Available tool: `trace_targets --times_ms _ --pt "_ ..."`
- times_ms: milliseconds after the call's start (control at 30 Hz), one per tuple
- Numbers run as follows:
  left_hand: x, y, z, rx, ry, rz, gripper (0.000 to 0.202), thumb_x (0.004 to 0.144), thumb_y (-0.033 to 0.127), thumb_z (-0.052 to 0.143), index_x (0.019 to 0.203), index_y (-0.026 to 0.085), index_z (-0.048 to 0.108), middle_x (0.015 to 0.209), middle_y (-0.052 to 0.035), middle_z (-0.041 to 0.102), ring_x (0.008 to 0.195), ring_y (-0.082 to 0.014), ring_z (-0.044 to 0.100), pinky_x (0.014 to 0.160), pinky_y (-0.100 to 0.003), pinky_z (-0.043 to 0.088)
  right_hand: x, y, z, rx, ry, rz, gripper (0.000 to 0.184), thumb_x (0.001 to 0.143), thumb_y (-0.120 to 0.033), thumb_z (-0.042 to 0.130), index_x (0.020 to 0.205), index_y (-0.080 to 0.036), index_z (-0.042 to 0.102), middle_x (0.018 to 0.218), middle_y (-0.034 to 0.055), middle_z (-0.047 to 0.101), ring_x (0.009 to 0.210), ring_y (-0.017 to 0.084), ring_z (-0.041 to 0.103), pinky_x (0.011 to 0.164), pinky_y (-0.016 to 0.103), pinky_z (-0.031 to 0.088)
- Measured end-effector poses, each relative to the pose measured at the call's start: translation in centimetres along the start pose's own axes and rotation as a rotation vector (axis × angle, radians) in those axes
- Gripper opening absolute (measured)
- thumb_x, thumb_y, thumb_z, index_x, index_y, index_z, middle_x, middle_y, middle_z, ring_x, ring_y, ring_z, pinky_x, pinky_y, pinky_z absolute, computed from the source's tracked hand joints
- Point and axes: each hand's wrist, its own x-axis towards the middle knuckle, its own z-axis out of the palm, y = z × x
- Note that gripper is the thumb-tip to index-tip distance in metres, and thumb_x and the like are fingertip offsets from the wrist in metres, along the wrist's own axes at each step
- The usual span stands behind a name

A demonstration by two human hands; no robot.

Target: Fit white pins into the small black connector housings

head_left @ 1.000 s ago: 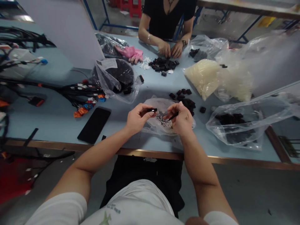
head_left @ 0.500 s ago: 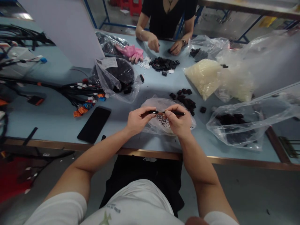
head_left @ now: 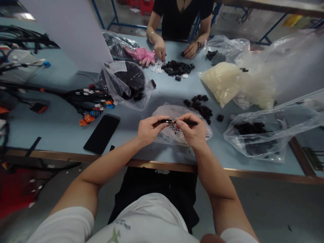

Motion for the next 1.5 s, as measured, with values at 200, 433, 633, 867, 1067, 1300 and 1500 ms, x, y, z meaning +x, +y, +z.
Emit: trace_targets --times_ms 200,433,633,867,1067,1300,1500 --pt "0.0 0.4 -0.1 0.038 0.003 -0.015 0.030 0.092 0.044 0.083 0.116 0.026 0.085 0.110 -0.0047 0.086 0.099 -0.0220 0.084 0.094 -0.033 0.067 -0.1 -0.1 0.0 -0.070 -0.015 -0.008 0.012 0.081 -0.035 0.076 0.078 -0.024 0.072 0.067 -0.0025 0.069 0.060 0.013 0.059 0.057 0.027 0.049" --pt "-0.3 0.3 0.2 0.016 0.032 -0.026 0.030 0.091 0.043 0.084 0.115 0.025 0.086 0.110 -0.0047 0.087 0.098 -0.0226 0.084 0.094 -0.034 0.068 -0.3 -0.3 -0.1 -0.137 -0.015 -0.022 0.011 0.079 -0.034 0.076 0.076 -0.024 0.073 0.069 -0.0015 0.070 0.060 0.013 0.058 0.054 0.027 0.047" --pt "-0.2 0.3 -0.1 0.084 0.034 0.027 0.029 0.093 0.046 0.083 0.114 0.026 0.086 0.109 -0.0046 0.087 0.097 -0.0223 0.084 0.092 -0.033 0.068 -0.2 0.3 0.0 -0.126 -0.017 -0.031 0.010 0.080 -0.034 0.078 0.078 -0.024 0.074 0.071 -0.0014 0.072 0.061 0.013 0.059 0.056 0.027 0.048" --pt "0.0 0.3 -0.2 0.065 0.038 0.016 0.032 0.093 0.049 0.082 0.115 0.025 0.085 0.111 -0.0056 0.086 0.100 -0.0235 0.084 0.094 -0.034 0.067 -0.1 1.3 0.1 0.022 -0.003 0.004 0.012 0.082 -0.035 0.080 0.082 -0.024 0.074 0.069 -0.0018 0.071 0.063 0.015 0.065 0.063 0.031 0.055" --pt "-0.1 0.2 -0.2 0.075 0.030 0.030 0.030 0.093 0.045 0.082 0.116 0.026 0.085 0.111 -0.0053 0.086 0.100 -0.0228 0.084 0.093 -0.034 0.067 -0.2 0.9 0.1 0.007 -0.005 0.027 0.014 0.082 -0.037 0.080 0.082 -0.024 0.075 0.069 -0.0013 0.072 0.064 0.015 0.066 0.062 0.031 0.056" --pt "-0.1 0.3 -0.2 0.085 0.025 0.035 0.029 0.093 0.044 0.082 0.116 0.027 0.085 0.112 -0.0047 0.086 0.101 -0.0227 0.083 0.095 -0.034 0.067 -0.3 1.3 0.1 0.023 0.003 0.028 0.014 0.081 -0.037 0.083 0.082 -0.024 0.077 0.070 -0.0014 0.073 0.063 0.015 0.065 0.059 0.029 0.052" --pt "-0.1 0.3 -0.2 0.092 0.026 0.046 0.030 0.093 0.046 0.082 0.115 0.027 0.086 0.112 -0.0047 0.086 0.100 -0.0229 0.084 0.094 -0.035 0.068 -0.3 0.9 0.0 -0.014 -0.002 0.024 0.015 0.081 -0.038 0.082 0.081 -0.024 0.076 0.069 -0.0014 0.072 0.062 0.014 0.063 0.058 0.029 0.052"
